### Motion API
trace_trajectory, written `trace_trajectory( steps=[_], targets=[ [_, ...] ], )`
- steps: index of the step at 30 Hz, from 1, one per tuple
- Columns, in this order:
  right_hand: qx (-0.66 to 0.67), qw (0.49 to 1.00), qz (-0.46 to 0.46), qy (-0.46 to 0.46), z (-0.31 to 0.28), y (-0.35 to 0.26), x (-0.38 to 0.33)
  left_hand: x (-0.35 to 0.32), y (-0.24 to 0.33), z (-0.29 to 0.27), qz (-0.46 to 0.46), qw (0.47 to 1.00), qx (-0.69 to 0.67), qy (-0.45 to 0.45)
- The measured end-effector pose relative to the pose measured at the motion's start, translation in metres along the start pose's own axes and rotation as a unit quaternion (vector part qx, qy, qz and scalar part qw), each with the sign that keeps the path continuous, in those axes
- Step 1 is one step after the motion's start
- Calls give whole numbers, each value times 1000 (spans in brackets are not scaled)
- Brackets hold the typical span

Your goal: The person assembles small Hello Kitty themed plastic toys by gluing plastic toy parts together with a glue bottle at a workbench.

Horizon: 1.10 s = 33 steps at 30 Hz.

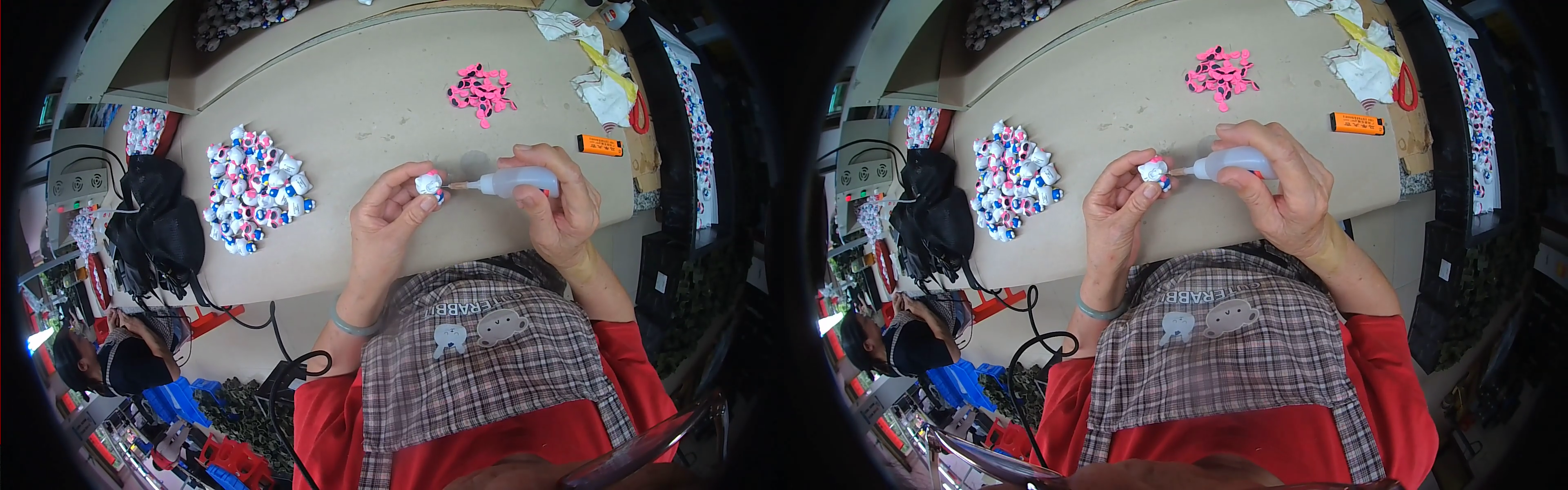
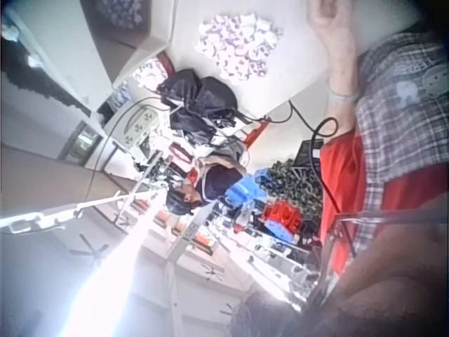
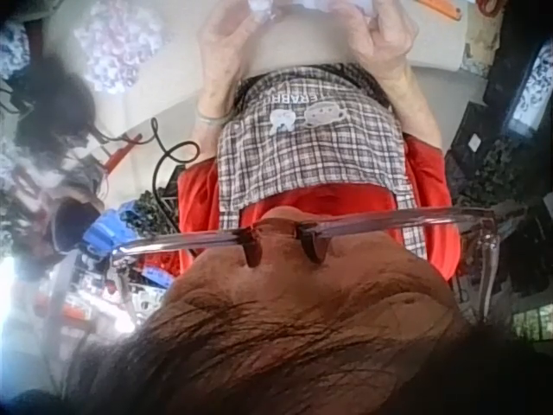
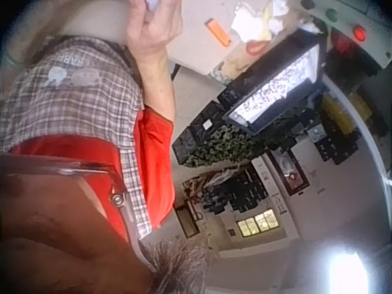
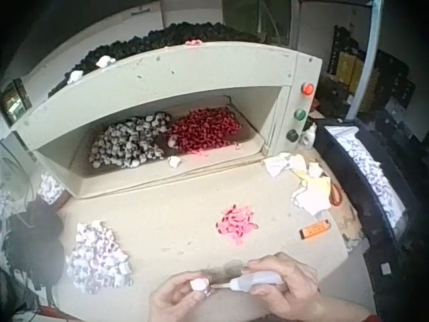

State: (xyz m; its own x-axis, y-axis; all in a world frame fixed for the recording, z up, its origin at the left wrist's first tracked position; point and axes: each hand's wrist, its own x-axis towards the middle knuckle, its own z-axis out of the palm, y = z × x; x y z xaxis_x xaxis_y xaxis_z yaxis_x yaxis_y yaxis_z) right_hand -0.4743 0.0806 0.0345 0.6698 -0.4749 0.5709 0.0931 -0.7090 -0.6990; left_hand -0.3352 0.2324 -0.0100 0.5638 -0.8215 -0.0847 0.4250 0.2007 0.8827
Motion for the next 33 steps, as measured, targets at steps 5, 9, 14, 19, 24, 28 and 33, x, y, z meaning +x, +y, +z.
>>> trace_trajectory(
  steps=[5, 9, 14, 19, 24, 28, 33],
  targets=[
    [6, 1000, -6, -21, 0, -1, 1, 1, -2, 1, -5, 1000, -3, 1],
    [5, 1000, -12, -10, 4, -1, 2, 0, -2, 0, -21, 1000, -16, -13],
    [-21, 999, -38, -1, 3, 1, 0, 0, -1, -1, -21, 999, -19, -27],
    [-28, 999, -41, -3, 1, 1, -2, 1, 0, -1, -30, 999, -24, -27],
    [-16, 999, -29, 8, 0, 3, -3, 1, 1, 0, -34, 998, -45, -33],
    [-5, 1000, -20, 16, -1, 2, -3, 1, 1, 0, -33, 998, -47, -36],
    [-13, 1000, -24, 8, -1, 3, -3, 2, 1, 1, -40, 997, -44, -39]
  ],
)
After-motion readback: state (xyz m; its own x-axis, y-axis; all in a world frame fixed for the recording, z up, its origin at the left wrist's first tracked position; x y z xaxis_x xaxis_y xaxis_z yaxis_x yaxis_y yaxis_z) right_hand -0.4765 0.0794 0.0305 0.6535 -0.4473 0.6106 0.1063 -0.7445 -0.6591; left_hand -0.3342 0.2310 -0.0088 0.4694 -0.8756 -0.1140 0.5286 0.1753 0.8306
